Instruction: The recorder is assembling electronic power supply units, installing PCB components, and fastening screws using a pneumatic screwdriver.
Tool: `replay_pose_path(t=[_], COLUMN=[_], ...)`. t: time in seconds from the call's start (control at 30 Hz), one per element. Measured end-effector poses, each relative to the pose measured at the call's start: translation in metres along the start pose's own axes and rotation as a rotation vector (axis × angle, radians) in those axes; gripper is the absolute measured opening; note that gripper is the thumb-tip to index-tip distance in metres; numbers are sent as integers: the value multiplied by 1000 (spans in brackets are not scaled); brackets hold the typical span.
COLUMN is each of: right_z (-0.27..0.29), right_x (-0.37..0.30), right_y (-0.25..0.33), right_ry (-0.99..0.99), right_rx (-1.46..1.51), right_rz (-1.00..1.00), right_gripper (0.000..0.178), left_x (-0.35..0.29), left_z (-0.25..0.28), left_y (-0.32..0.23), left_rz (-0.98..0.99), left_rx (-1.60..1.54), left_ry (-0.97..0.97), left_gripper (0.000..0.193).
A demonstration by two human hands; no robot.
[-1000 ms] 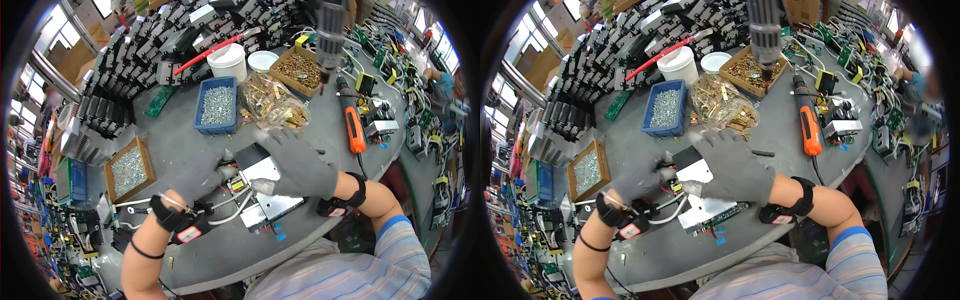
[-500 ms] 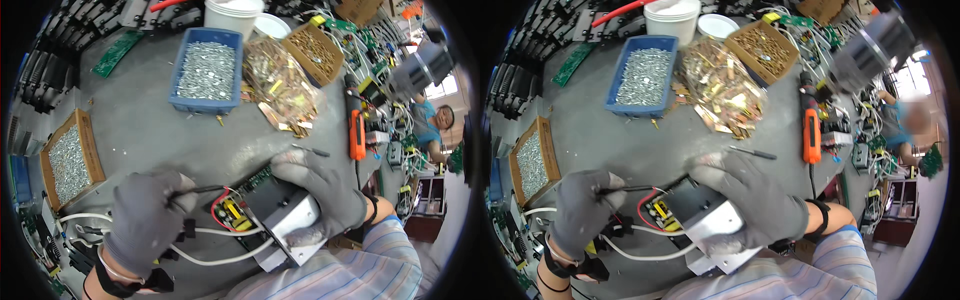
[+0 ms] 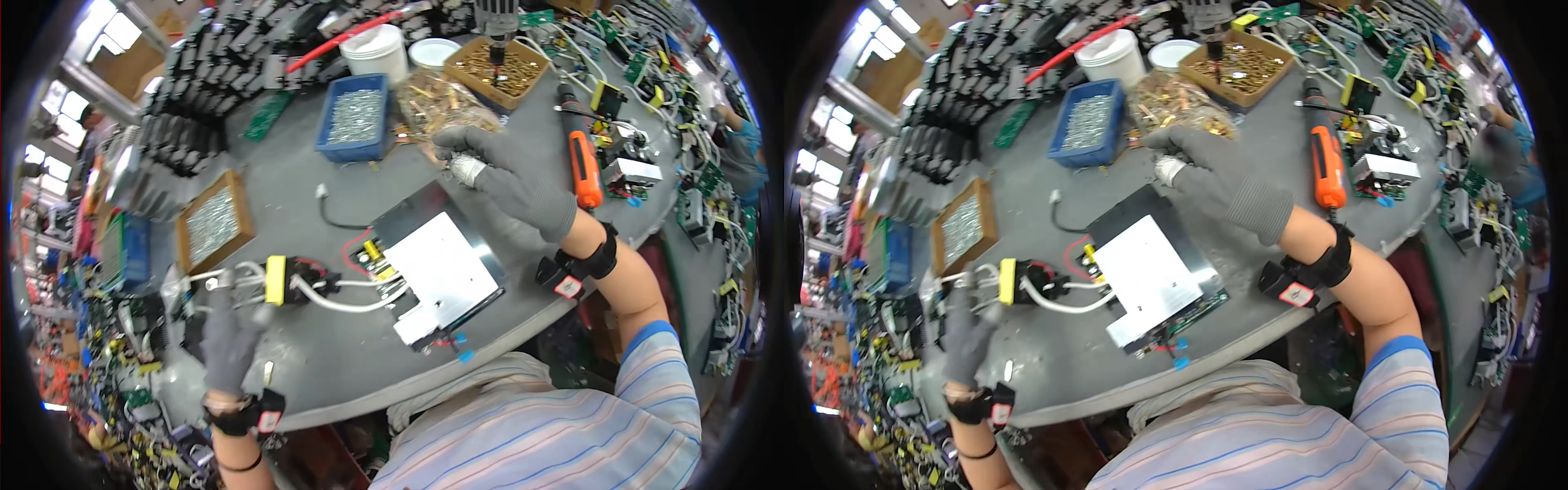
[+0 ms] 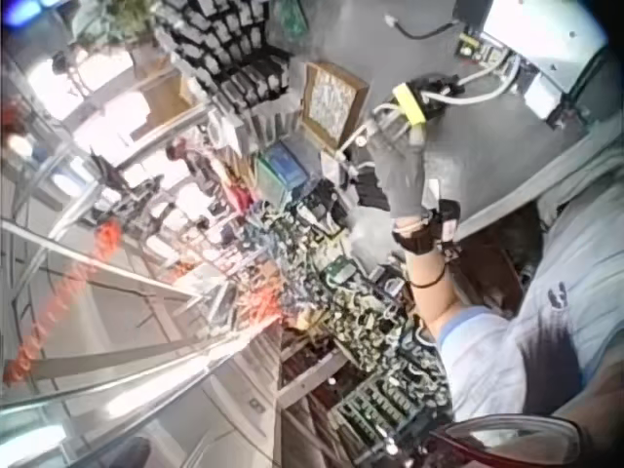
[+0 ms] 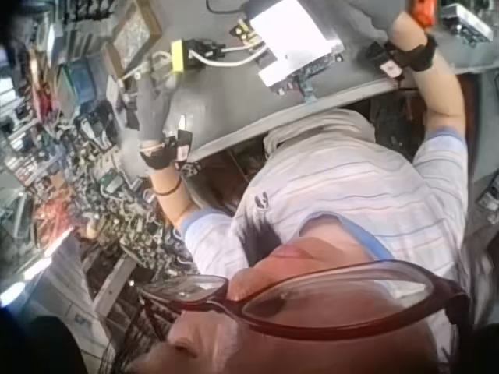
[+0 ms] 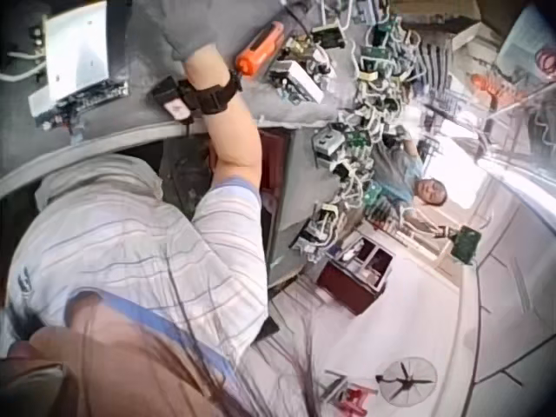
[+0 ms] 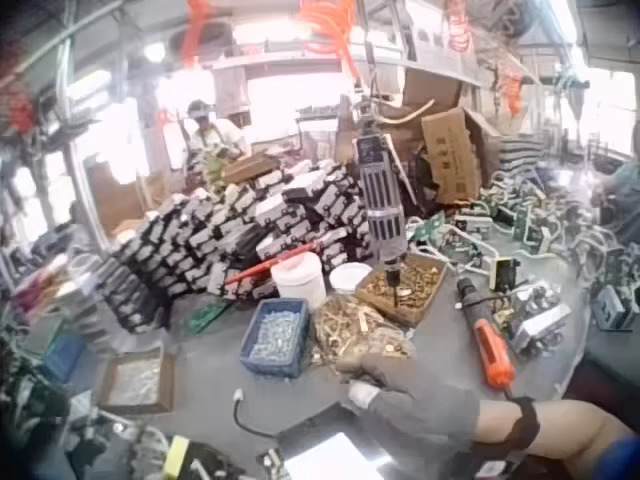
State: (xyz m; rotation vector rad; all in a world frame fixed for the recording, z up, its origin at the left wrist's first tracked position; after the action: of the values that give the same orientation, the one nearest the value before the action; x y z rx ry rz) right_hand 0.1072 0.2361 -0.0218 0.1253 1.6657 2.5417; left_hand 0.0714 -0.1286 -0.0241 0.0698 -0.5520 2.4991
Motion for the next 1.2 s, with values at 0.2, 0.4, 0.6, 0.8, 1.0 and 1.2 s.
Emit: replay_pose_path(t=[0.2,0.4,0.6,0.8,1.0,1.2], right_z=[-27,-22,-34,-69,-86,-54], right_x=[-13,-29,-21,18,49,50], right_y=[6,26,45,84,124,121], right_ry=[63,-33,110,244,471,539], right_rx=[9,-119,92,100,323,188], right_rz=[21,195,144,95,429,465], right_gripper=[39,42,40,49,55,36], left_x=[-4,-9,-2,13,44,67], left_z=[6,-6,10,80,68,76], left_y=[77,134,180,44,-90,-117], left_rz=[384,664,778,-98,-370,-544], left_rx=[-32,-136,-432,-531,-809,-22], left_ry=[-472,-747,-917,-1112,-805,-452], left_gripper=[73,90,46,65,73,50])
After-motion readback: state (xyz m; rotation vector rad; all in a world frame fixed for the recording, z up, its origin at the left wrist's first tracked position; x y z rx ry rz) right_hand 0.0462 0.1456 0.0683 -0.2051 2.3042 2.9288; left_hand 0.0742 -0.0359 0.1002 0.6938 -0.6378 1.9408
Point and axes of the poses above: each hand's wrist, its own x-axis towards the middle knuckle, its own z-axis out of the back of the hand, y = z × x, the point moved 5 cm from there along x, towards the middle knuckle, and after that the axes turned 14 degrees about -z, right-handed, at the moved point
